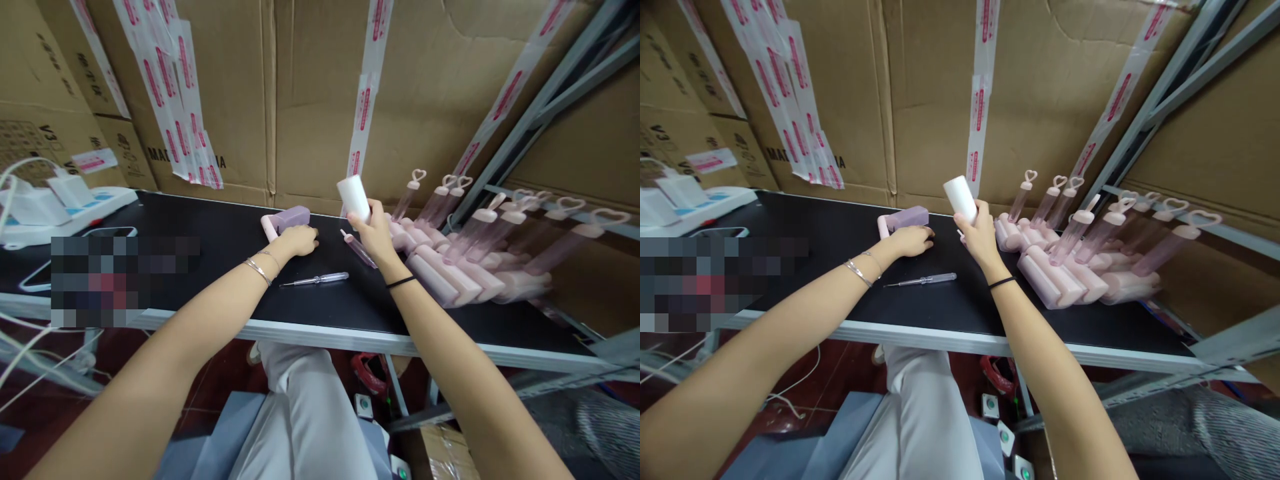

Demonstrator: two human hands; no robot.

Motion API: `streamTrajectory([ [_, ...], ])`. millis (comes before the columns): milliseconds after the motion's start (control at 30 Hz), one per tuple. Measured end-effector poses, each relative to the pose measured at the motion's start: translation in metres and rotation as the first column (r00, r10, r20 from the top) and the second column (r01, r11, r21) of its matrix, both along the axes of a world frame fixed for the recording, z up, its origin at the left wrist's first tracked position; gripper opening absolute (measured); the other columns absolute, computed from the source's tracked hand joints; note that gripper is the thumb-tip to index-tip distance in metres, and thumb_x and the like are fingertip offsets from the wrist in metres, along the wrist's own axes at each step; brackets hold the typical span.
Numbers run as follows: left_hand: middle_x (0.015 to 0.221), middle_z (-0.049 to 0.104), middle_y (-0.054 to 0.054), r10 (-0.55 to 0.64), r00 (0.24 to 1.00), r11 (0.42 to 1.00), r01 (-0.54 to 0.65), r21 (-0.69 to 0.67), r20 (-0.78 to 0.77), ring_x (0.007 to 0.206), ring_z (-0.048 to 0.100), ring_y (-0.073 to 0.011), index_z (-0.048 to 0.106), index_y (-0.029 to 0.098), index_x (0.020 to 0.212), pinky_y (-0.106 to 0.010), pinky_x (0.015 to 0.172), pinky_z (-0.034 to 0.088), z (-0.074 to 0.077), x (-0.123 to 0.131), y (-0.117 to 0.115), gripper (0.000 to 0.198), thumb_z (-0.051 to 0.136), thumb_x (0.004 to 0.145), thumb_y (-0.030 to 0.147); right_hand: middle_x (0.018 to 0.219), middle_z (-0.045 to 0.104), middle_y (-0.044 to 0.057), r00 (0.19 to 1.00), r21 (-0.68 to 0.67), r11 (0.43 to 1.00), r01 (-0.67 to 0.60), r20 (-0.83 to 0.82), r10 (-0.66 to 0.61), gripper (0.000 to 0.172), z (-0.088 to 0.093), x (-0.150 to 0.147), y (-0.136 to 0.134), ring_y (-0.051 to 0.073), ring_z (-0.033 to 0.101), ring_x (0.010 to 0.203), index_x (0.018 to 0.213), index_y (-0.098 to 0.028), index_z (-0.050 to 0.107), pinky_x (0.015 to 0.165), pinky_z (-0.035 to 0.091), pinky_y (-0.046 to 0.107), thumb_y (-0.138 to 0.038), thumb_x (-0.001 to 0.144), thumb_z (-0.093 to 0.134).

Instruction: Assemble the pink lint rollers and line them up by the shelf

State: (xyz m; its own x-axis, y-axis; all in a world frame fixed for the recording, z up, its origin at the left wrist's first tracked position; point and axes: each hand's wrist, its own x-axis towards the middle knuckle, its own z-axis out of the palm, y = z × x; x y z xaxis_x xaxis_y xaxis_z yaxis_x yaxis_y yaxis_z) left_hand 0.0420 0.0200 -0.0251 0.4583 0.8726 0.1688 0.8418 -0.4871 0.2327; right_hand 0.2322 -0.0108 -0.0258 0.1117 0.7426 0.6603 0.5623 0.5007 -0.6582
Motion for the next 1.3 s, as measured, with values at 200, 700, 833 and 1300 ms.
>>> streamTrajectory([
  [200,0.112,0.069,-0.012,-0.167,0.980,0.986,0.167,-0.014,-0.110,0.100,0.066,-0.0230,0.065,0.016,0.102,-0.029,0.082,0.047,0.009,0.008,-0.015,0.022,0.054,0.086,0.026,0.128,0.051,0.014,0.953,-0.085,0.978,-0.192,-0.254,0.165,0.078,-0.010,0.000,0.015,0.026,0.062,0.092,0.146,-0.027,0.013,0.065,0.056,0.040,-0.043,0.080,0.050],
  [700,0.103,0.070,-0.013,-0.183,0.946,0.944,0.245,-0.221,0.269,0.090,0.068,-0.0177,0.043,0.014,0.107,-0.027,0.075,0.050,0.008,0.006,-0.016,0.041,0.054,0.071,0.000,0.127,0.045,0.012,0.934,-0.146,0.924,-0.354,-0.107,0.341,0.083,-0.019,-0.002,0.015,0.028,0.054,0.113,0.126,-0.025,0.022,0.091,0.052,0.046,-0.036,0.058,0.068],
  [833,0.098,0.070,-0.012,-0.162,0.947,0.956,0.219,-0.193,0.277,0.087,0.069,-0.0183,0.043,0.014,0.108,-0.028,0.072,0.052,0.007,0.006,-0.015,0.043,0.053,0.069,-0.002,0.128,0.043,0.010,0.922,-0.132,0.913,-0.387,-0.057,0.382,0.079,-0.022,-0.003,0.015,0.026,0.052,0.115,0.116,-0.026,0.023,0.095,0.049,0.043,-0.037,0.056,0.073],
  [1300,0.098,0.069,-0.013,-0.112,0.941,0.945,0.200,-0.257,0.320,0.080,0.070,-0.0208,0.043,0.012,0.112,-0.027,0.062,0.053,0.007,0.004,-0.011,0.045,0.055,0.071,0.000,0.119,0.053,0.009,0.909,-0.136,0.904,-0.405,0.043,0.414,0.077,-0.017,-0.009,0.001,0.025,0.060,0.102,0.118,-0.025,0.023,0.089,0.051,0.041,-0.042,0.062,0.072],
])
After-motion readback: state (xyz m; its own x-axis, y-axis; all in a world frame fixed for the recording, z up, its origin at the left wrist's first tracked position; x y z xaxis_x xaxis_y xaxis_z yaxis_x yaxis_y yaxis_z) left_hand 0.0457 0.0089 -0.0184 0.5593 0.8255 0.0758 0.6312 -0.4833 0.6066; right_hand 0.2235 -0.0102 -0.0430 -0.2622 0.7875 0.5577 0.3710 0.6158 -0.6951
